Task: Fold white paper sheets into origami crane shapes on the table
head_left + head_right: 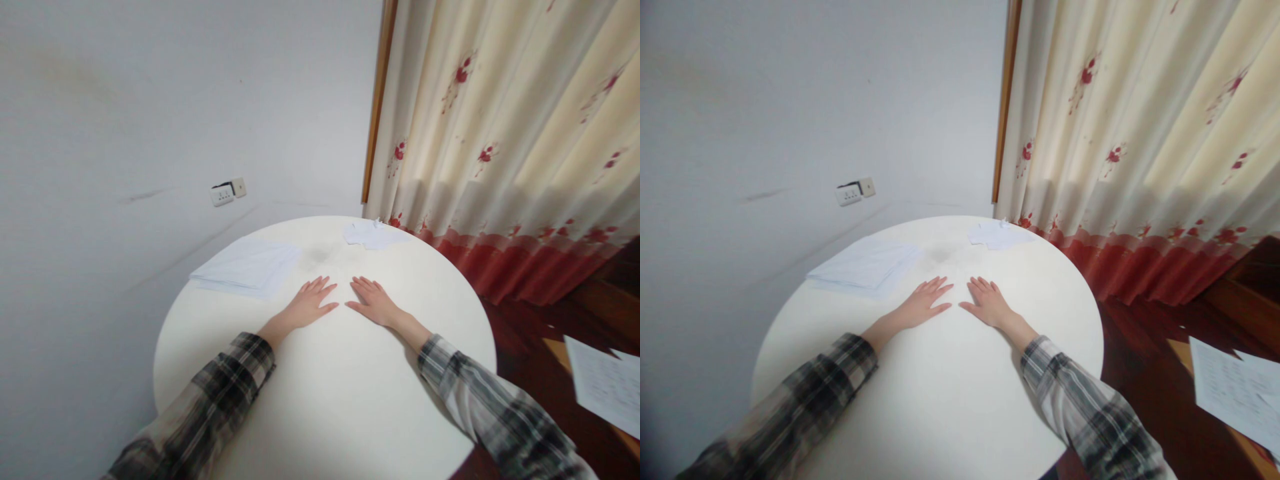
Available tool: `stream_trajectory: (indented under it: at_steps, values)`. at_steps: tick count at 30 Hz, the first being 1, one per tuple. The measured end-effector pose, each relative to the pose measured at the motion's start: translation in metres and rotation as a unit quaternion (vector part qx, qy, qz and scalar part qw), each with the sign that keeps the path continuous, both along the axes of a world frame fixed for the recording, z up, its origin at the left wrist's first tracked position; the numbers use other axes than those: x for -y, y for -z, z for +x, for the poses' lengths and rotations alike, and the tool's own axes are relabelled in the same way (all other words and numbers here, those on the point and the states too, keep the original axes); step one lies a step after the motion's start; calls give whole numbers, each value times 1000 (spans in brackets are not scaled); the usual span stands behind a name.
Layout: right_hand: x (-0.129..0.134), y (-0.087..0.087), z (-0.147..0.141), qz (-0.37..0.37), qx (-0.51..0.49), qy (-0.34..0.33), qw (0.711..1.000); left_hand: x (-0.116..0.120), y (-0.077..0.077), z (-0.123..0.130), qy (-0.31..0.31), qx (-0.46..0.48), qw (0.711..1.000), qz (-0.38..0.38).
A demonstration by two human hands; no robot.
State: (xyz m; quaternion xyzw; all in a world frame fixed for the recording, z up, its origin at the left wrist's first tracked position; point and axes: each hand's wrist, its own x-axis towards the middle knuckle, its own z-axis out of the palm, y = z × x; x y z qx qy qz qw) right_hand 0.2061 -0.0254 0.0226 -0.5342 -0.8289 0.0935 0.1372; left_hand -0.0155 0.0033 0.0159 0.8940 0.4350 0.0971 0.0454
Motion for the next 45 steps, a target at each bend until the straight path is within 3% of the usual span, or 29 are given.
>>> stream_trajectory:
  at_steps: [7, 13, 18, 22, 30, 37, 42, 45]
  values:
    - [1, -1, -1, 0, 1, 0, 1000, 0, 2, 0, 1, 13, 1000, 26]
    - [0, 0, 0, -2, -1, 2, 1000, -9, -1, -5, -13, 78, 994, 77]
    - [-1, 3, 1, -6, 1, 1, 1000, -24, -5, -23, -98, 125, 979, 132]
    - [-2, 4, 2, -8, 5, 1, 1000, -34, -8, -42, -227, 166, 941, 190]
    - [0, 3, 3, -7, 4, 0, 1000, -40, -13, -69, -383, 127, 891, 208]
    - [-2, 7, 4, -4, 3, 3, 1000, -48, -8, -94, -461, 117, 856, 203]
    - [-2, 7, 4, -1, 0, 0, 1000, -59, 1, -98, -475, 95, 867, 117]
    - [-1, 6, 4, -2, 2, 1, 1000, -62, 2, -97, -464, 77, 876, 104]
